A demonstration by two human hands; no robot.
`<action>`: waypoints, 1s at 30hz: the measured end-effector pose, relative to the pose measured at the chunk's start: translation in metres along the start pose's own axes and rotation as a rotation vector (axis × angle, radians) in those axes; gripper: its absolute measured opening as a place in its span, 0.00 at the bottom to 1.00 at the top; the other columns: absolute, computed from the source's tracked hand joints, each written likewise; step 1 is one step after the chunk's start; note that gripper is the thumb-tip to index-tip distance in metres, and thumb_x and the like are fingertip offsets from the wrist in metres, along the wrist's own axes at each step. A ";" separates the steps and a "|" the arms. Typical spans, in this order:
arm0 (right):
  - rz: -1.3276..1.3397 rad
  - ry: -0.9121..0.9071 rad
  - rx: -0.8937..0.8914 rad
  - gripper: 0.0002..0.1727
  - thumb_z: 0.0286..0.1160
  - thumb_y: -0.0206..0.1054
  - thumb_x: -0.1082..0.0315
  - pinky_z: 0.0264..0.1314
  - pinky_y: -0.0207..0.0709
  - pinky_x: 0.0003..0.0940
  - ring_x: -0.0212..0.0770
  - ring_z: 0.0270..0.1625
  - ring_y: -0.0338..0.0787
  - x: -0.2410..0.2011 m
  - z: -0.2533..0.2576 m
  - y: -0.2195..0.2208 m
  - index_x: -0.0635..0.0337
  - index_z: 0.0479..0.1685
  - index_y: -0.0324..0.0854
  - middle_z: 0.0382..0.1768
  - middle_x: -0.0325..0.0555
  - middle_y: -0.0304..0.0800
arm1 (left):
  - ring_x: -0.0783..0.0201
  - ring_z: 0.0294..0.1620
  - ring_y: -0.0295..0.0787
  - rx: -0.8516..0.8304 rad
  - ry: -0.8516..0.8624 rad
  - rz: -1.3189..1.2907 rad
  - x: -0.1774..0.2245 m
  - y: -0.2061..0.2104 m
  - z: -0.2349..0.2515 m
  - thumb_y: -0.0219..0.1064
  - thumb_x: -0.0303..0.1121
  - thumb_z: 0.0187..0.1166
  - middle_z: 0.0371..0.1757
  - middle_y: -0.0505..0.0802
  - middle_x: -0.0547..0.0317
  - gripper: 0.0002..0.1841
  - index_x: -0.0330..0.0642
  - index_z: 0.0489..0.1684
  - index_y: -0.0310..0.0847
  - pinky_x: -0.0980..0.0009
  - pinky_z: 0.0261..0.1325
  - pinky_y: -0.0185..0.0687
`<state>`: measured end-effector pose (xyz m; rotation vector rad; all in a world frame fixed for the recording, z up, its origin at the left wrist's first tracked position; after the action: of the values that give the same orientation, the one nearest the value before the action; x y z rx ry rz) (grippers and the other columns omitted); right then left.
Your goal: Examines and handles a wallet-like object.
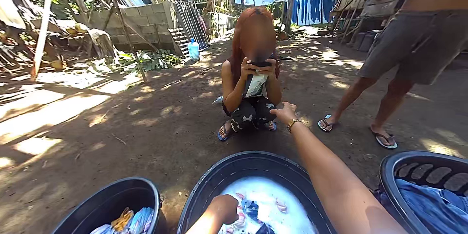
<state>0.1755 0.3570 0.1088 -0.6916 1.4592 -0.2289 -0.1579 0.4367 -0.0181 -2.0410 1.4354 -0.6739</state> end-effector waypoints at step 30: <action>-0.340 -0.673 0.296 0.17 0.72 0.76 0.66 0.78 0.67 0.63 0.70 0.74 0.77 -0.041 -0.068 -0.056 0.64 0.57 0.89 0.67 0.69 0.82 | 0.39 0.79 0.76 0.145 0.165 -0.164 0.001 -0.010 -0.004 0.58 0.48 0.89 0.75 0.82 0.35 0.28 0.38 0.81 0.73 0.36 0.79 0.66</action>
<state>0.1198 0.3153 0.1762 -0.6827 0.6454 -0.4184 -0.1540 0.4383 -0.0080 -2.0425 1.2747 -1.0059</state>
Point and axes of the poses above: each hand's wrist, its own z-axis towards the middle knuckle, its own y-axis out of the palm, x = y × z, the point moved 4 cm from there along z, towards the middle knuckle
